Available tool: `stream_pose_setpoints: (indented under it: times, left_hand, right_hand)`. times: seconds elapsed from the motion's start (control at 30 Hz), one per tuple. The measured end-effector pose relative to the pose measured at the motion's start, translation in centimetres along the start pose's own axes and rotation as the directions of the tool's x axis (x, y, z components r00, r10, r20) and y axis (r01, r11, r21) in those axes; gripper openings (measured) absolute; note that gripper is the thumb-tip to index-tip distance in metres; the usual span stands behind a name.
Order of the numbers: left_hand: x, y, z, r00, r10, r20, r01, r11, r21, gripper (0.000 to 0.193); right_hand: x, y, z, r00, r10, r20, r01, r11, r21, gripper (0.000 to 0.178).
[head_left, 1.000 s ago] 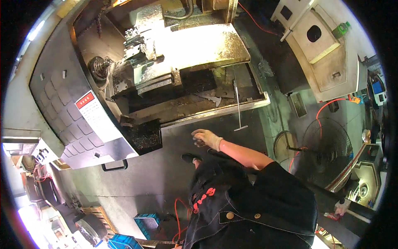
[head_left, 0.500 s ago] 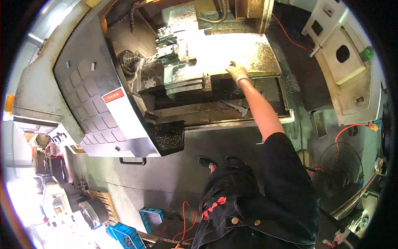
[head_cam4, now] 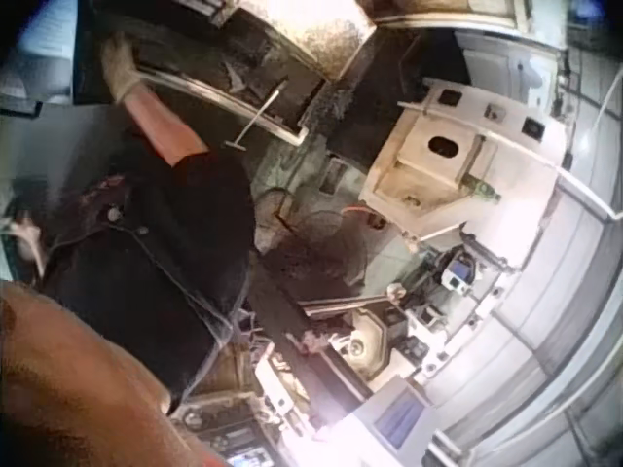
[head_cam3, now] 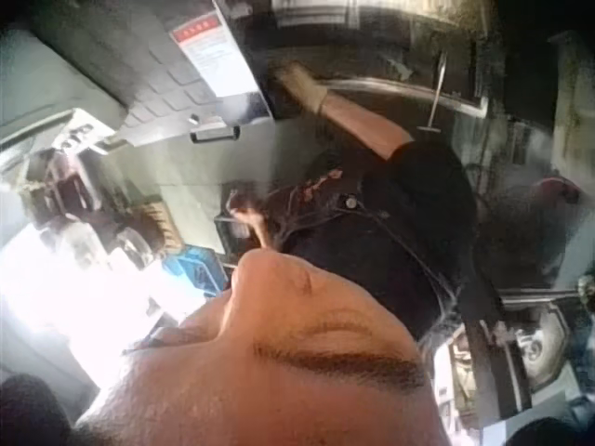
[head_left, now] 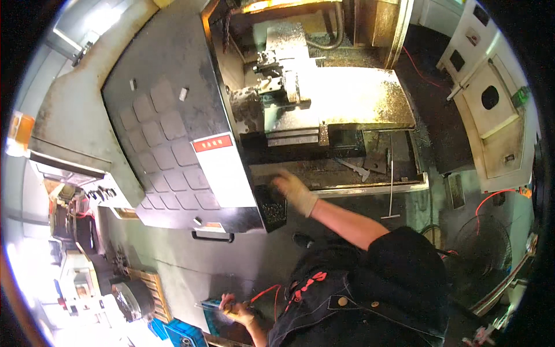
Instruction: The person operates a lathe machine to process metal rings, then uses a dial caliper to measure the dimensions of the finished parts. The person repeatedly picks up rings from a blue bin, measures them, and places them back.
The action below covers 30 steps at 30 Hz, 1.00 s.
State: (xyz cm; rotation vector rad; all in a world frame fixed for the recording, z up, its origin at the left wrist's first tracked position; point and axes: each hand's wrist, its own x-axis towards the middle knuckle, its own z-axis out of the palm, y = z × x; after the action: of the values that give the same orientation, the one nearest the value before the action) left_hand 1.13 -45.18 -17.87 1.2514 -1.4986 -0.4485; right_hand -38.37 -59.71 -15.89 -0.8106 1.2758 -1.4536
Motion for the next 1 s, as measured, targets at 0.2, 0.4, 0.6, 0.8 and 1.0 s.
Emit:
stream_pose_setpoints:
  times: [0.2, 0.4, 0.6, 0.8, 1.0]
  left_hand:
    - [4.5, 1.3, 8.0, 0.944, -0.039, 0.328, 0.134, 0.953, -0.272, 0.021]
    - [7.8, 4.9, 10.0, 0.754, 0.068, 0.654, 0.160, 0.946, -0.283, 0.011]
    - [12.7, 10.5, 13.6, 0.548, -0.220, 0.807, 0.277, 0.958, 0.072, 0.020]
    - [16.2, 2.1, 23.4, 0.417, -0.413, 0.809, 0.386, 0.887, 0.254, 0.033]
    - [19.8, 1.7, 29.6, 0.451, -0.443, 0.775, 0.146, 0.893, 0.426, 0.040]
  right_hand:
    - [-2.5, 3.0, 8.5, 0.980, 0.186, -0.070, -0.081, 0.695, 0.714, 0.025]
    - [-1.7, 4.9, 9.8, 0.971, 0.055, -0.231, 0.124, 0.711, 0.692, 0.018]
    - [2.1, 6.3, 12.3, 0.989, -0.033, 0.142, -0.097, 0.578, 0.810, 0.026]
    - [3.6, 10.0, 6.8, 0.874, 0.463, 0.146, -0.399, 0.515, 0.759, 0.023]
    - [3.0, 13.0, -0.4, 0.927, 0.321, 0.196, -0.355, 0.574, 0.738, 0.025]
